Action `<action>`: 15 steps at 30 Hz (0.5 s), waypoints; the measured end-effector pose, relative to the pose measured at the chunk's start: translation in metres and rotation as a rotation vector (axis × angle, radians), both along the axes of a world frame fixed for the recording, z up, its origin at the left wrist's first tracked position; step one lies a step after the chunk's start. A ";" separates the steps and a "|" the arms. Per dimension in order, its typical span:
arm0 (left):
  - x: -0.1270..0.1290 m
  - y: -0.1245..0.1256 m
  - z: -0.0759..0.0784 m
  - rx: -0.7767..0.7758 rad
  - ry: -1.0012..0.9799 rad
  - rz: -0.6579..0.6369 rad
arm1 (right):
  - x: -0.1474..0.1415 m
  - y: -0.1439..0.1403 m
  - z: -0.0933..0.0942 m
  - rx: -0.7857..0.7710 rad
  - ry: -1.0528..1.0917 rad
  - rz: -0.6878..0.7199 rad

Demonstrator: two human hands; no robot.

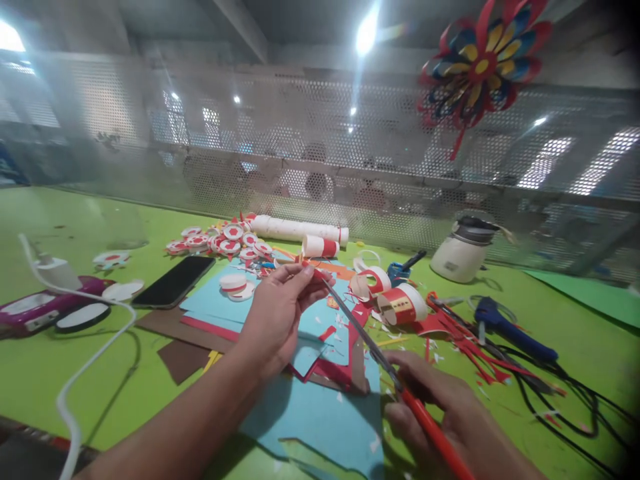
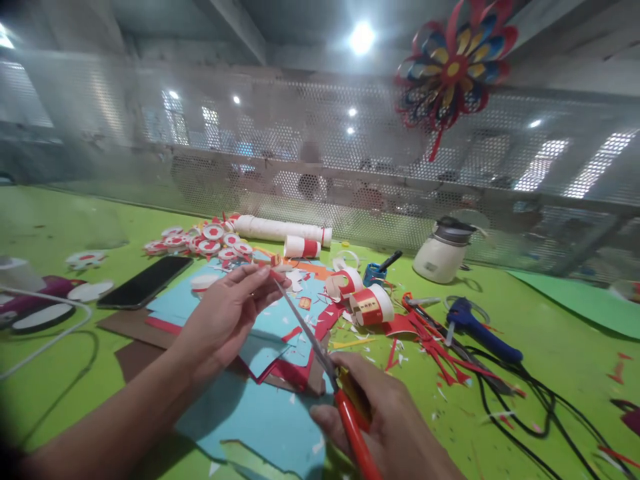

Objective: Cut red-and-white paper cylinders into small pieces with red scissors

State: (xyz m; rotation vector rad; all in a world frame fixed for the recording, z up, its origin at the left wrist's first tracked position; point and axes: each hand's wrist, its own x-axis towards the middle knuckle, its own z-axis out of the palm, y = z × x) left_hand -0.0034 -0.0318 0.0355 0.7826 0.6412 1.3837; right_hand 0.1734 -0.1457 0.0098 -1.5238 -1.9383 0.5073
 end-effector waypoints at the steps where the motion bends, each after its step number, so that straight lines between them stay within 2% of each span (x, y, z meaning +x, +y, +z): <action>1: 0.000 0.000 0.000 0.002 0.001 0.006 | -0.001 -0.001 0.000 0.007 -0.003 -0.005; 8: -0.001 0.000 -0.001 0.003 0.006 0.002 | -0.008 -0.004 0.002 0.108 0.016 -0.095; 15: 0.001 -0.001 -0.002 -0.004 -0.006 -0.010 | -0.006 -0.004 0.003 0.120 0.022 -0.081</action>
